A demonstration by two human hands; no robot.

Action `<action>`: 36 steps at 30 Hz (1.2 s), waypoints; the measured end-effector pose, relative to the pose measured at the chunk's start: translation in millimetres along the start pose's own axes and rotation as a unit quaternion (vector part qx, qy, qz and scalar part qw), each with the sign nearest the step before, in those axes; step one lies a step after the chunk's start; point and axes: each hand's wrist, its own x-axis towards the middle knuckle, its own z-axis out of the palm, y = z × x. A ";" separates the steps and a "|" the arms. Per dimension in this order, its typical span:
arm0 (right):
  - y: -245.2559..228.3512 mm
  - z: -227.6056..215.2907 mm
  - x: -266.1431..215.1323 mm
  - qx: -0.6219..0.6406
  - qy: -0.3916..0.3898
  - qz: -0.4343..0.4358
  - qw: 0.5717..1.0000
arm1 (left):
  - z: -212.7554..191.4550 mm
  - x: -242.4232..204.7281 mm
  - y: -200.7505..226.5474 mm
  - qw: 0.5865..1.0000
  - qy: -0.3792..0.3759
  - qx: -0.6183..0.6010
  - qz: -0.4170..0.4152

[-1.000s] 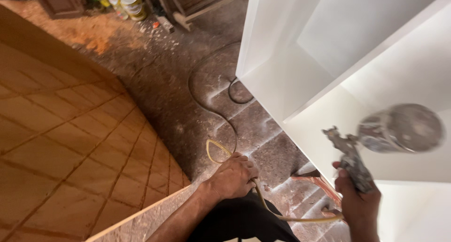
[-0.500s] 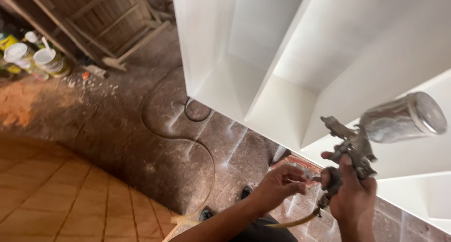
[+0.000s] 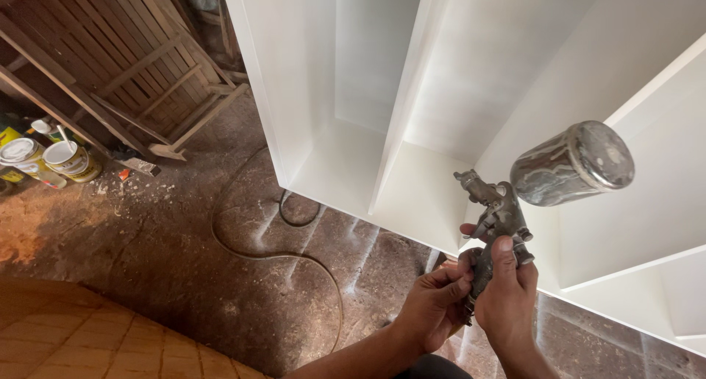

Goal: The person paints a white wooden shelf unit using a spray gun.

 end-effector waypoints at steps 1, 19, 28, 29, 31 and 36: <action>2.0 0.9 0.6 0.002 0.000 0.002 1.000 | -0.4 0.1 1.8 1.000 -0.002 -0.001 -0.003; -52.3 -42.6 40.6 -0.167 0.125 -0.225 0.952 | -208.8 -99.4 168.9 0.492 0.158 0.809 -0.280; 169.1 -53.4 152.1 -0.233 0.131 0.097 0.959 | -95.5 -15.1 222.9 0.391 0.171 0.904 -0.027; 196.4 -50.2 173.2 -0.221 0.119 0.062 0.966 | -85.5 7.9 220.0 0.368 0.133 0.920 0.030; 249.6 -47.9 223.7 -0.246 0.137 0.151 0.948 | -73.9 48.3 211.4 0.355 0.109 0.928 0.018; 352.0 -32.6 311.4 -0.284 0.145 0.062 0.946 | -62.8 119.3 211.3 0.318 0.075 0.943 0.060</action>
